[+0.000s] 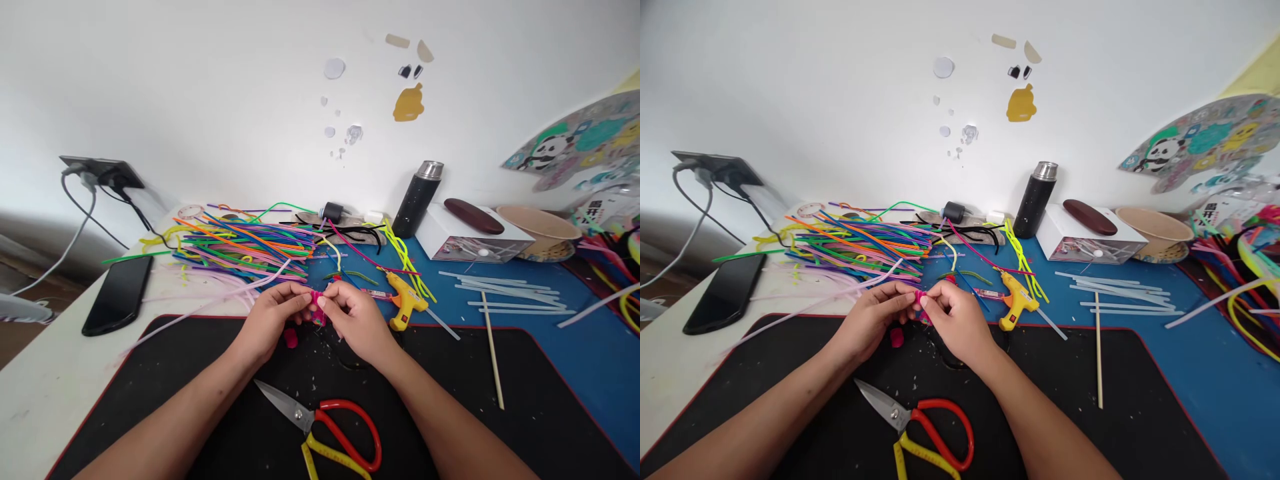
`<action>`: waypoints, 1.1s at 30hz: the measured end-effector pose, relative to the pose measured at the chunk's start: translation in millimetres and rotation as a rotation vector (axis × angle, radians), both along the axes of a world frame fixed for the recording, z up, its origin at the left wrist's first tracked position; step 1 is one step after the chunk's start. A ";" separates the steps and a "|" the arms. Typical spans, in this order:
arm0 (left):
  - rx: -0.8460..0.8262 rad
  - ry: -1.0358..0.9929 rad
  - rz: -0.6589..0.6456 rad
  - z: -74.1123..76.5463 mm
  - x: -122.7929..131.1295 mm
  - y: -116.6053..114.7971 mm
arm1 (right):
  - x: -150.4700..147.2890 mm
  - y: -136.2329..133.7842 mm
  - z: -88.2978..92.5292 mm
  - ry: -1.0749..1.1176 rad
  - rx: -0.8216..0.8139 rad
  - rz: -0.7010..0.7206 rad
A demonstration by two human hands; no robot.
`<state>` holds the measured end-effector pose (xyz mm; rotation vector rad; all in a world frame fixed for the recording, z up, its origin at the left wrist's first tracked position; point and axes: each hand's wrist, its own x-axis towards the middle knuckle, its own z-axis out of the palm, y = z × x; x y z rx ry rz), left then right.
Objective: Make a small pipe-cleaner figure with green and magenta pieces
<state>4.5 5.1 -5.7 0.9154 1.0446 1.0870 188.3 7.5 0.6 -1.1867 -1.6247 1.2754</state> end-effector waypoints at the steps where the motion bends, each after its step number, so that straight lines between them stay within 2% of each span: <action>1: 0.001 0.007 -0.001 0.2 0.3 0.0 | 0.0 0.5 -0.9 0.009 -0.004 -0.004; 10: -0.001 -0.059 0.003 4.3 1.5 -0.4 | 0.4 5.5 -8.8 0.148 -0.089 -0.031; 25: 0.203 0.289 0.009 1.7 -1.5 1.6 | -1.9 6.5 -9.6 0.128 -0.053 -0.040; 33: 0.159 0.260 -0.005 1.4 -0.7 1.0 | -2.3 5.3 -9.3 0.108 -0.043 -0.027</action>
